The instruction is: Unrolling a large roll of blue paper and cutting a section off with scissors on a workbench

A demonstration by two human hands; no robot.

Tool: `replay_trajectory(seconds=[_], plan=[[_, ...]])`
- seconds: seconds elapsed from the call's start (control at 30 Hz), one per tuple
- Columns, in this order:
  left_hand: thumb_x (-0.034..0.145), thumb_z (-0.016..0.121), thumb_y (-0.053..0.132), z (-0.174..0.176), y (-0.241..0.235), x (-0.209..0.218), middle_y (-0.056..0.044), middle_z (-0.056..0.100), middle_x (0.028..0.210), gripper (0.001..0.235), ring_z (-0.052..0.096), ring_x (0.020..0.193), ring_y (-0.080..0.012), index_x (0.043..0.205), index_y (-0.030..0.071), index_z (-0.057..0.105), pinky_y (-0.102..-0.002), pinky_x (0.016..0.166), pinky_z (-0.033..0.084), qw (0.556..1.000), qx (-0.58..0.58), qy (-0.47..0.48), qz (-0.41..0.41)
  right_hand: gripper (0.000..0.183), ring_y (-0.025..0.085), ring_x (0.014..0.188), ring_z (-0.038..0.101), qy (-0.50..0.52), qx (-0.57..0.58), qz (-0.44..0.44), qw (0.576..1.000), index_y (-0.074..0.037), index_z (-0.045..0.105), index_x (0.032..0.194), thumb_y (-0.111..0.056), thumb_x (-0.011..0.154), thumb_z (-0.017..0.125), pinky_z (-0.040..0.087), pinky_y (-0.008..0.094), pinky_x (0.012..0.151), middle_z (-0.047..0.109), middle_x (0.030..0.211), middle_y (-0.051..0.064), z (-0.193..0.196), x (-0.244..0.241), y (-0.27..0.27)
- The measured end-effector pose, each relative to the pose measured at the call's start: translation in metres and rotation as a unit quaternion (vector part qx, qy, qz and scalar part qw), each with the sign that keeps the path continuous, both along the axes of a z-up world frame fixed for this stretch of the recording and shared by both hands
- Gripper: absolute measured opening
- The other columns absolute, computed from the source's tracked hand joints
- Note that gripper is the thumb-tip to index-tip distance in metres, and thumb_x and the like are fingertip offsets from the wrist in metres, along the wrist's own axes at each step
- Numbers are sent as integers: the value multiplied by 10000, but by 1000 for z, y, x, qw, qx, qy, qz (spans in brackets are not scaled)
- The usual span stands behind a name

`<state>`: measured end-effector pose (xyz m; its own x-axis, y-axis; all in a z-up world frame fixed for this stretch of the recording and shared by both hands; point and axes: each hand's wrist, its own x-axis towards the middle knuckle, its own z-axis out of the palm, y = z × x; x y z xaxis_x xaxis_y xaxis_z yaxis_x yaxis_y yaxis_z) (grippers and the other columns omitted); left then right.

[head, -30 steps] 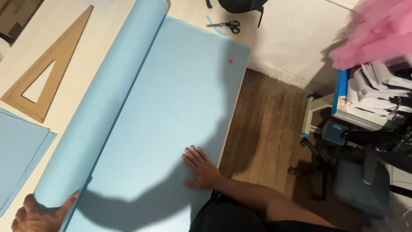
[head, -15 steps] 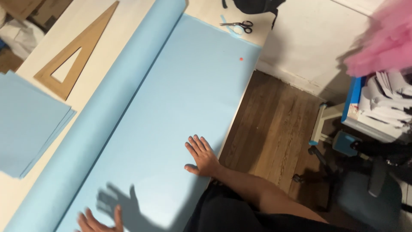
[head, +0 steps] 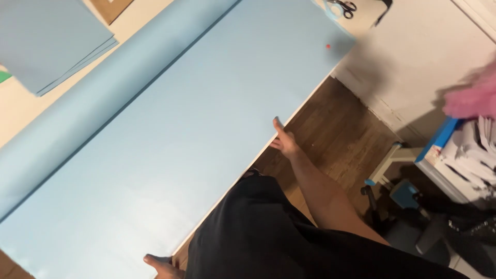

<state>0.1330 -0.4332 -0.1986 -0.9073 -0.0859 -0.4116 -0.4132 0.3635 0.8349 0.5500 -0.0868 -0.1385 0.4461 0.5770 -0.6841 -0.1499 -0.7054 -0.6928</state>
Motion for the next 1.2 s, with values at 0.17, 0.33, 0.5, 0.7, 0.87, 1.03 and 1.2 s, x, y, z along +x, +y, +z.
replay_trajectory(seconds=[0.17,0.33,0.5,0.7,0.87,1.03,1.2], plan=[[920,384,889,85,50,21,-147,724,1215,1038,749,1103,-185,1305,-45,624,-258,884,632,980,-45,-192,-33,778,284,1252,655,127,-4,28,991,12,596,1392,-431,780,782,555,441,1059,638,1420,139,-1,-14,9],[1220,300,739,78,32,13,-188,727,779,1048,734,872,-242,740,-104,697,-277,834,573,961,-177,-86,-196,755,277,1187,682,153,20,46,987,48,610,1344,-439,792,776,584,449,966,663,1352,143,-23,-6,10],[1169,455,744,74,28,25,-270,725,896,1005,762,931,-298,908,-206,652,-348,758,647,979,-94,-17,-180,835,244,1256,635,150,-3,48,987,13,484,1386,-478,776,775,575,456,1009,553,1471,130,-46,3,14],[1161,557,743,87,29,28,-156,751,865,985,749,960,-243,936,-211,643,-295,817,589,978,-141,-10,-152,1216,255,1381,511,156,-34,87,983,18,71,1578,-559,749,747,534,442,1107,230,1659,151,-43,7,15],[946,956,206,-57,-57,-35,-211,708,839,1212,678,640,-374,1774,197,71,-444,633,548,664,-331,519,-424,1197,191,1080,582,162,-22,86,983,20,96,1596,-528,765,761,566,466,1060,462,1331,148,-61,11,16],[1186,609,426,87,26,40,-275,600,1379,736,608,1298,-328,1414,-230,368,-424,907,604,961,75,153,-219,1216,175,1087,571,189,-11,83,978,26,28,1589,-516,777,753,560,480,1064,430,1378,129,-71,13,14],[1084,580,688,-7,15,17,-240,692,1106,854,764,1000,-307,1315,-132,517,-329,740,684,998,-1,54,-42,597,58,707,515,279,66,128,949,-169,320,1192,-468,875,729,552,439,989,401,746,-35,-98,36,1]])
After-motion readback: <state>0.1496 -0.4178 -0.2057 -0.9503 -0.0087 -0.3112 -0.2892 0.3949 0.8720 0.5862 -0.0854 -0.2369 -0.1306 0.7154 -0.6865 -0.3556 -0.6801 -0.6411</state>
